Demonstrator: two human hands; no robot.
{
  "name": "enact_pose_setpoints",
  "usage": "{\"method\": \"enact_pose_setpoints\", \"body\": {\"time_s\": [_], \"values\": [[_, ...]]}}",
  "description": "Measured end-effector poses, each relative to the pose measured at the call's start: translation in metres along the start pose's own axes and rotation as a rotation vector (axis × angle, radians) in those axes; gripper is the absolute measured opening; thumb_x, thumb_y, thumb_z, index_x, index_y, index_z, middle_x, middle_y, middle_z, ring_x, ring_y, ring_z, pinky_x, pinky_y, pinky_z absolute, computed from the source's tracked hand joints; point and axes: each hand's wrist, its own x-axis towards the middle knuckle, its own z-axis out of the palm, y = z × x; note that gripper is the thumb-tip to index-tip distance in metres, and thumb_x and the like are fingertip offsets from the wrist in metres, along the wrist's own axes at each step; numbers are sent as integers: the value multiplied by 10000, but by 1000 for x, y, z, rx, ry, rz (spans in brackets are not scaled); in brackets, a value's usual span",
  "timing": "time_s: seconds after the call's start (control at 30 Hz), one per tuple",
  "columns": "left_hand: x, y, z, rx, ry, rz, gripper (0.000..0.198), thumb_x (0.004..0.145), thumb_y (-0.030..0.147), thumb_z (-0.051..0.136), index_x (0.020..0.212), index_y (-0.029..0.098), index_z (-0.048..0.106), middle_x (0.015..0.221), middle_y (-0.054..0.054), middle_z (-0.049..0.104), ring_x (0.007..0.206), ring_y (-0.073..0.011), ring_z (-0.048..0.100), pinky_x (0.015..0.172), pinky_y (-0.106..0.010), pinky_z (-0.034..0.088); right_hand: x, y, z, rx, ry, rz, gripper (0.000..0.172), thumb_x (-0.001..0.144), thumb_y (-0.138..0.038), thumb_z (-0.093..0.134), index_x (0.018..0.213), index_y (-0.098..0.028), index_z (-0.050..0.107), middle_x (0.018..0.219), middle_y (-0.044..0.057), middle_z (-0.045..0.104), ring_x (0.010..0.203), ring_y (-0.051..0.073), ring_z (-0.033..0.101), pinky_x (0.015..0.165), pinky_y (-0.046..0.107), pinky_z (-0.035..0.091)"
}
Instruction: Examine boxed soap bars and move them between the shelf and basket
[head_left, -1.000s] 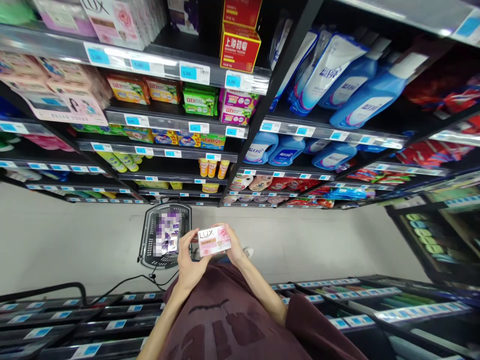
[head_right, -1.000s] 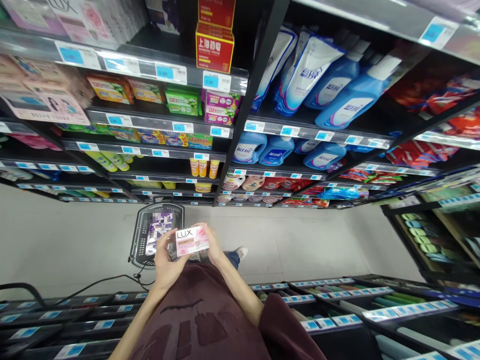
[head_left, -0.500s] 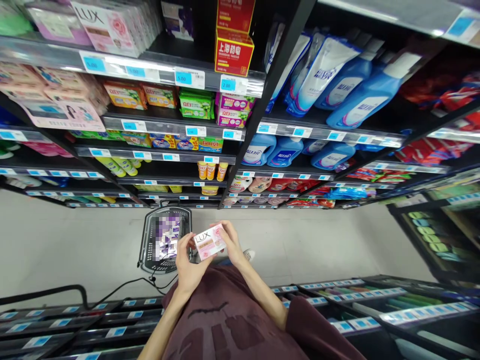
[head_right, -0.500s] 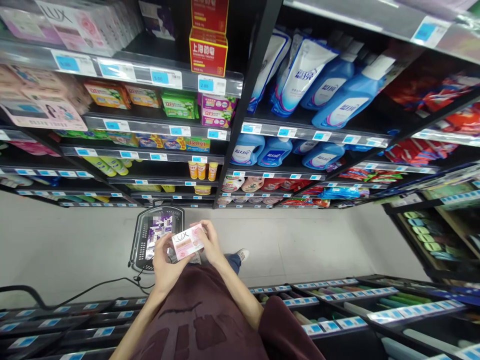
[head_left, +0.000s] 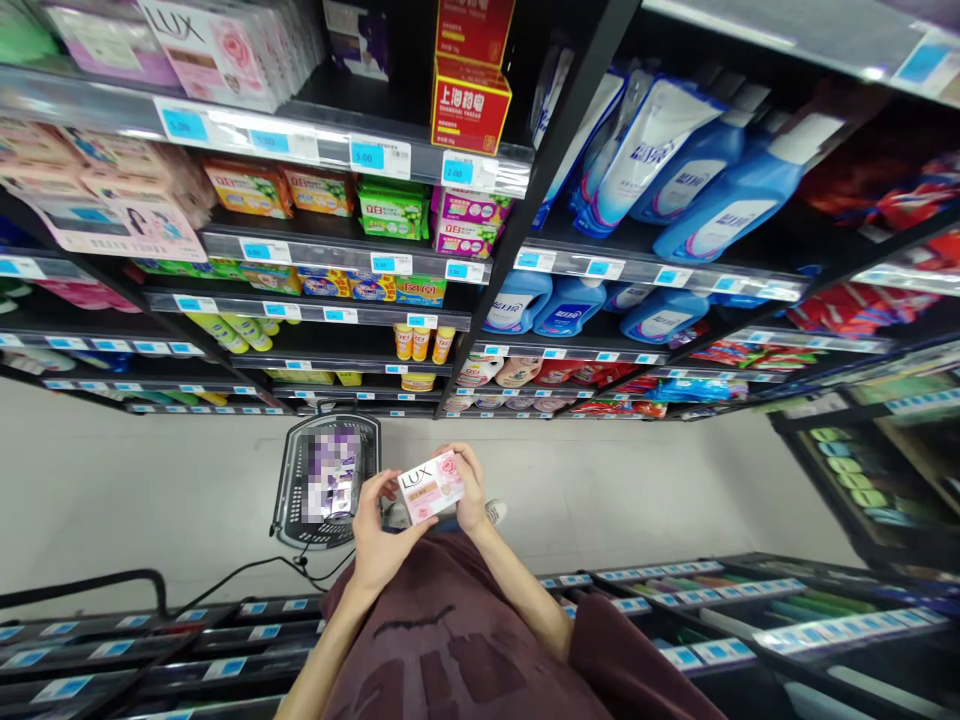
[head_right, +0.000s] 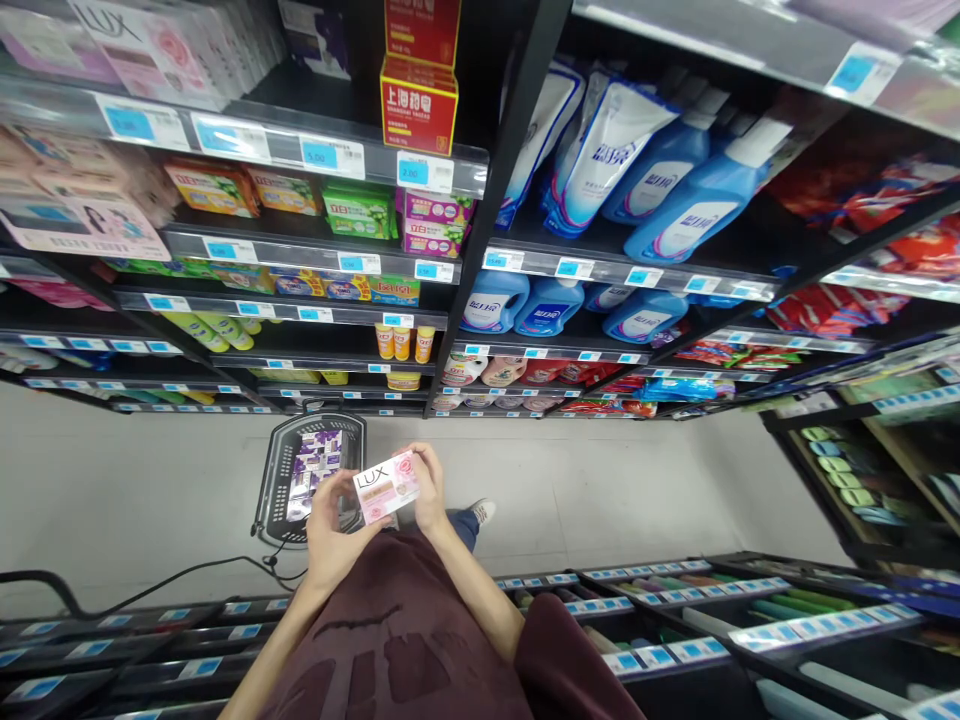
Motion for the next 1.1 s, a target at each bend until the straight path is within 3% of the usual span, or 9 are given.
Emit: {"method": "enact_pose_setpoints", "body": {"time_s": [0.1,0.2,0.3,0.37,0.5,0.63,0.77,1.1], "values": [[4,1,-1,18,77,53,738,646,355,867,1279,237,506,1181,-100,601,1075,-277,614,916,-465,534,3,1,0,-166,-22,43,255,892,-433,591,926,-207,704,986,61,684,893,211,615,792,316,484],[8,5,-3,92,128,164,700,649,296,858,1259,252,518,1161,-78,617,1141,-292,597,994,-527,499,4,5,-1,-207,-179,126,358,861,-489,642,1090,-222,708,1172,79,657,1044,226,606,883,337,495],[9,12,-6,169,86,221,663,701,219,812,1287,269,506,1179,-74,630,1151,-287,596,1003,-539,495,-1,11,1,-93,-431,262,609,789,-490,736,1328,-265,567,1319,69,608,1165,229,580,1007,384,457],[8,18,-7,199,23,235,676,732,192,786,1327,279,478,1194,-77,641,1156,-286,591,1010,-546,487,-5,14,3,-19,-491,320,734,725,-467,799,1375,-280,513,1338,65,602,1177,235,583,1027,393,447],[10,23,-8,197,-26,239,802,741,218,798,1419,284,374,1282,-104,613,1205,-296,559,1010,-553,481,-9,13,8,282,-456,494,672,755,-585,689,1314,-235,559,1228,97,672,1070,282,644,920,429,508],[14,22,-9,232,-6,131,770,767,235,771,1430,257,379,1329,-122,589,1266,-306,515,1055,-555,436,-6,3,8,503,-469,651,789,793,-773,394,1284,-179,567,1215,164,674,998,328,654,870,512,502],[15,20,-11,231,-27,46,710,786,235,755,1406,246,411,1272,-104,631,1293,-300,499,1072,-540,419,-3,-1,5,609,-446,674,707,813,-708,416,1273,-191,563,1253,154,659,908,280,651,893,492,472],[11,15,-10,230,-59,35,671,808,231,733,1397,221,413,1293,-113,626,1302,-282,493,1080,-515,426,-3,0,5,763,-404,745,685,840,-644,478,1310,-150,539,1204,162,692,834,265,669,887,486,482]]}}
